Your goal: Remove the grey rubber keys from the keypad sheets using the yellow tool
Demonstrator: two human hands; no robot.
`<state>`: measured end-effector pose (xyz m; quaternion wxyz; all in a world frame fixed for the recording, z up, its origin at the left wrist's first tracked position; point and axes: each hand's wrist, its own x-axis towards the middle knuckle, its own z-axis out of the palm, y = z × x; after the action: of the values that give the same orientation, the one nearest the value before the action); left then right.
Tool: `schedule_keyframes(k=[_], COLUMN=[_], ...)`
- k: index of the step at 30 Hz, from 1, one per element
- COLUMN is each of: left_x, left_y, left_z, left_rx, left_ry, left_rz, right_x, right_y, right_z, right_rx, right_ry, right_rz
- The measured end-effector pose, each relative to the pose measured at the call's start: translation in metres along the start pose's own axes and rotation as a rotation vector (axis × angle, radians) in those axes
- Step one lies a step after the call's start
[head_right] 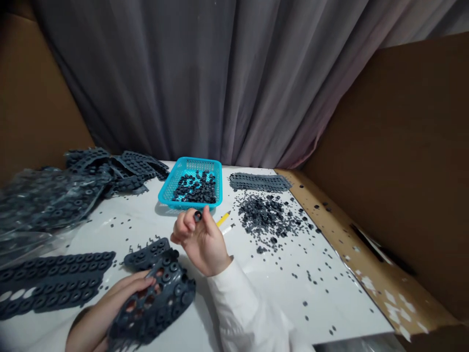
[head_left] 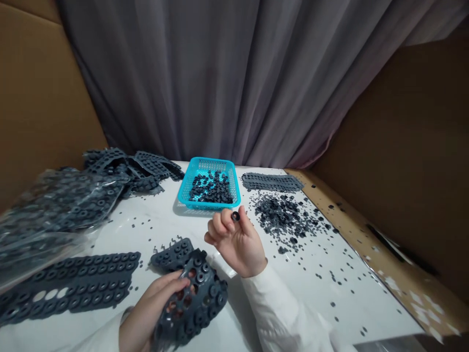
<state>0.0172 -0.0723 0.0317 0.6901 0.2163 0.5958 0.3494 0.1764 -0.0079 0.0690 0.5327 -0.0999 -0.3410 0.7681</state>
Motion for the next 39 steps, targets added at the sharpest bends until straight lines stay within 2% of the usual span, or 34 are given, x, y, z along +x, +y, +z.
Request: schedule_keyframes(k=[3,6,9,13,18,23,27,30,33,34,37,38,39], left_x=[-0.001,0.001,0.001,0.0,-0.005,-0.005,0.002,0.004,0.005,0.007,0.013,0.016,0.018], left_y=[-0.004,-0.012,-0.018,-0.022,-0.02,-0.022,-0.025,-0.021,-0.003,0.006,0.037,0.048,0.057], left_z=[-0.004,-0.009,-0.015,-0.021,-0.021,-0.009,-0.002,-0.003,-0.008,-0.01,-0.011,-0.01,-0.008], left_rx=[0.033,0.101,0.168,0.231,0.222,0.187,0.197,0.102,0.019,-0.021,-0.158,-0.192,-0.22], left_ry=[0.017,-0.108,-0.265,-0.359,-0.397,-0.436,-0.389,-0.321,-0.208,-0.175,-0.133,-0.121,-0.109], left_rz=[-0.008,-0.065,-0.084,-0.108,-0.126,-0.117,-0.143,-0.081,0.092,0.148,0.292,0.342,0.395], right_x=[-0.003,-0.005,-0.005,-0.004,-0.003,-0.003,-0.004,-0.002,-0.003,-0.004,-0.012,-0.014,-0.016], right_y=[0.0,0.003,0.007,0.013,0.016,0.02,0.025,0.01,-0.029,-0.044,-0.081,-0.087,-0.089], right_z=[0.008,0.012,0.013,0.012,0.007,0.007,0.005,-0.017,-0.067,-0.085,-0.127,-0.133,-0.134], right_rx=[0.101,0.141,0.147,0.167,0.114,0.023,-0.076,-0.449,-1.18,-1.421,-2.073,-2.187,-2.269], right_ry=[-0.008,0.043,0.154,0.346,0.504,0.566,0.573,0.585,0.751,0.822,0.873,0.894,0.855], right_rz=[0.044,0.078,0.117,0.174,0.225,0.207,0.197,0.084,-0.264,-0.314,-0.079,-0.03,-0.024])
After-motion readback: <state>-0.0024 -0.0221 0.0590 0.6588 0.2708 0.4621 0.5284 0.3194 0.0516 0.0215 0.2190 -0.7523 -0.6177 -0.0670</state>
